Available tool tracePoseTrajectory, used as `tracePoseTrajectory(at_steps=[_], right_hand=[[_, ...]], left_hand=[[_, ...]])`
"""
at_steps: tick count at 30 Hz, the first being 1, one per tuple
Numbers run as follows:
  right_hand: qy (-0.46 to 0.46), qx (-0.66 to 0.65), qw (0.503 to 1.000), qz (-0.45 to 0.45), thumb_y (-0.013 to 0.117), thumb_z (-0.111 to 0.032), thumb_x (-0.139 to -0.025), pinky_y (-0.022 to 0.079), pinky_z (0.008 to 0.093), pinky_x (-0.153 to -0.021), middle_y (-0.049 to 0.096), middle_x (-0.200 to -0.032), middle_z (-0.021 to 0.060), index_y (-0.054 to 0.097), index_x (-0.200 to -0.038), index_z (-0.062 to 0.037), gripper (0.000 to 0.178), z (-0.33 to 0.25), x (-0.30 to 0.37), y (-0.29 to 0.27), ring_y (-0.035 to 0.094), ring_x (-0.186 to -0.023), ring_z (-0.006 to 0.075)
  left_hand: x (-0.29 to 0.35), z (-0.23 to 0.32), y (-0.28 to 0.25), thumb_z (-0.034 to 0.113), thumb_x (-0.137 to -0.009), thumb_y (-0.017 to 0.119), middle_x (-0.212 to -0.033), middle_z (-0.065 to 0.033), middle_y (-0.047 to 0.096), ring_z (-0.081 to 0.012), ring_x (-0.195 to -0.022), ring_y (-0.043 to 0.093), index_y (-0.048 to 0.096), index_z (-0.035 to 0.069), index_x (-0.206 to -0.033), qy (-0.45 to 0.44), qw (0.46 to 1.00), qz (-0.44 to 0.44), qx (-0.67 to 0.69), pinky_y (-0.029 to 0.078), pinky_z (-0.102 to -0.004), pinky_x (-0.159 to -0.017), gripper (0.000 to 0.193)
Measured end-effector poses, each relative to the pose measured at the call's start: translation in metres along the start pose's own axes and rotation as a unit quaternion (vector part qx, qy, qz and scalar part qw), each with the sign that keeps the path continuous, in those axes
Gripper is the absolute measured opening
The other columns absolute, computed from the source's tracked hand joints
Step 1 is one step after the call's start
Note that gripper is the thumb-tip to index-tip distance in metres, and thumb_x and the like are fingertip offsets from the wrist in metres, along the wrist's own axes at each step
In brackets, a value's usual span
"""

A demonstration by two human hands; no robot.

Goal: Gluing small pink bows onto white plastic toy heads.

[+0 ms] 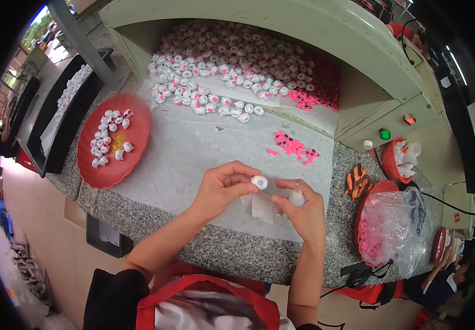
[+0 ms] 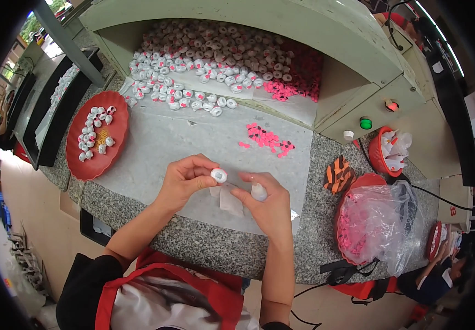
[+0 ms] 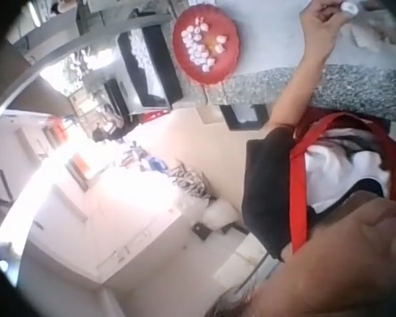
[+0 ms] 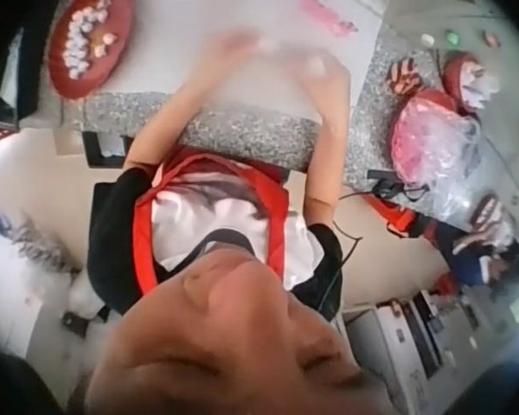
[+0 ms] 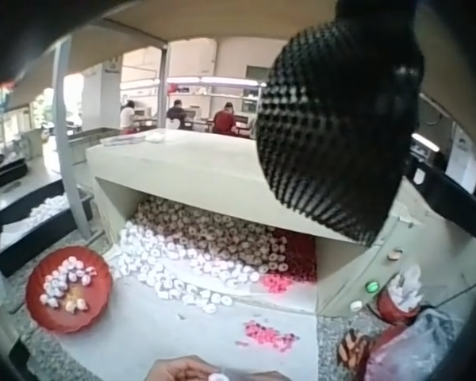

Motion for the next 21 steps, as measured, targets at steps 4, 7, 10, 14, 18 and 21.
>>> tracePoseTrajectory(at_steps=[4, 7, 10, 14, 18, 21], right_hand=[[-0.076, -0.18, 0.98, 0.029, 0.067, 0.003, -0.067, 0.039, 0.017, -0.044, 0.058, -0.091, 0.0071, 0.06, -0.09, 0.0006, 0.024, -0.015, 0.005, 0.019, 0.055, -0.06, 0.0081], [-0.108, -0.205, 0.971, 0.05, 0.066, 0.004, -0.068, 0.038, 0.0174, -0.044, 0.058, -0.087, 0.0075, 0.059, -0.09, 0.0009, 0.024, -0.011, 0.005, 0.023, 0.053, -0.058, 0.0083], [0.009, -0.246, 0.968, 0.045, 0.065, 0.005, -0.069, 0.038, 0.018, -0.043, 0.057, -0.088, 0.009, 0.057, -0.09, 0.0012, 0.023, -0.005, 0.005, 0.026, 0.052, -0.057, 0.0083], [0.027, -0.276, 0.96, 0.034, 0.07, 0.001, -0.067, 0.04, 0.0176, -0.047, 0.058, -0.084, 0.0061, 0.059, -0.085, -0.0014, 0.021, 0.006, 0.003, 0.029, 0.052, -0.064, 0.0062], [-0.028, -0.263, 0.963, 0.057, 0.069, -0.003, -0.069, 0.041, 0.0187, -0.049, 0.059, -0.079, 0.0041, 0.06, -0.084, -0.0018, 0.018, 0.001, 0.002, 0.026, 0.053, -0.065, 0.0065], [-0.004, -0.102, 0.993, 0.067, 0.069, -0.008, -0.069, 0.044, 0.0235, -0.053, 0.059, -0.08, 0.0044, 0.06, -0.083, -0.0009, 0.018, 0.007, -0.002, 0.013, 0.054, -0.066, 0.0097]], left_hand=[[0.005, -0.002, 0.003, -0.003, -0.076, 0.059, -0.09, -0.0078, 0.058, -0.014, -0.084, 0.059, 0.055, -0.003, -0.098, -0.036, 0.999, -0.002, 0.033, 0.049, -0.0244, -0.072, 0.023], [0.006, -0.002, 0.005, -0.002, -0.077, 0.06, -0.088, -0.0078, 0.06, -0.0123, -0.083, 0.059, 0.054, -0.002, -0.1, 0.007, 0.999, -0.015, 0.037, 0.048, -0.023, -0.071, 0.024], [0.007, -0.001, 0.002, -0.002, -0.077, 0.06, -0.087, -0.0084, 0.06, -0.0128, -0.082, 0.059, 0.054, -0.003, -0.099, 0.022, 0.999, -0.005, 0.041, 0.048, -0.0237, -0.071, 0.023], [0.005, 0.002, 0.005, -0.003, -0.076, 0.059, -0.086, -0.0093, 0.061, -0.0134, -0.082, 0.059, 0.055, -0.003, -0.096, -0.055, 0.997, -0.001, 0.058, 0.049, -0.0246, -0.072, 0.021], [0.004, -0.002, 0.002, -0.005, -0.076, 0.059, -0.088, -0.0081, 0.059, -0.0138, -0.082, 0.059, 0.055, -0.003, -0.095, -0.056, 0.997, -0.014, 0.059, 0.048, -0.0241, -0.072, 0.02], [0.002, 0.008, -0.004, -0.009, -0.074, 0.058, -0.094, -0.0095, 0.053, -0.017, -0.085, 0.058, 0.055, -0.004, -0.094, 0.068, 0.997, 0.007, -0.036, 0.049, -0.0261, -0.075, 0.021]])
Point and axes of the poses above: each hand's wrist, its own x-axis away from the middle knuckle, its own y-axis out of the palm, z = x × y, the point moved 5 cm from there along -x, towards the middle knuckle
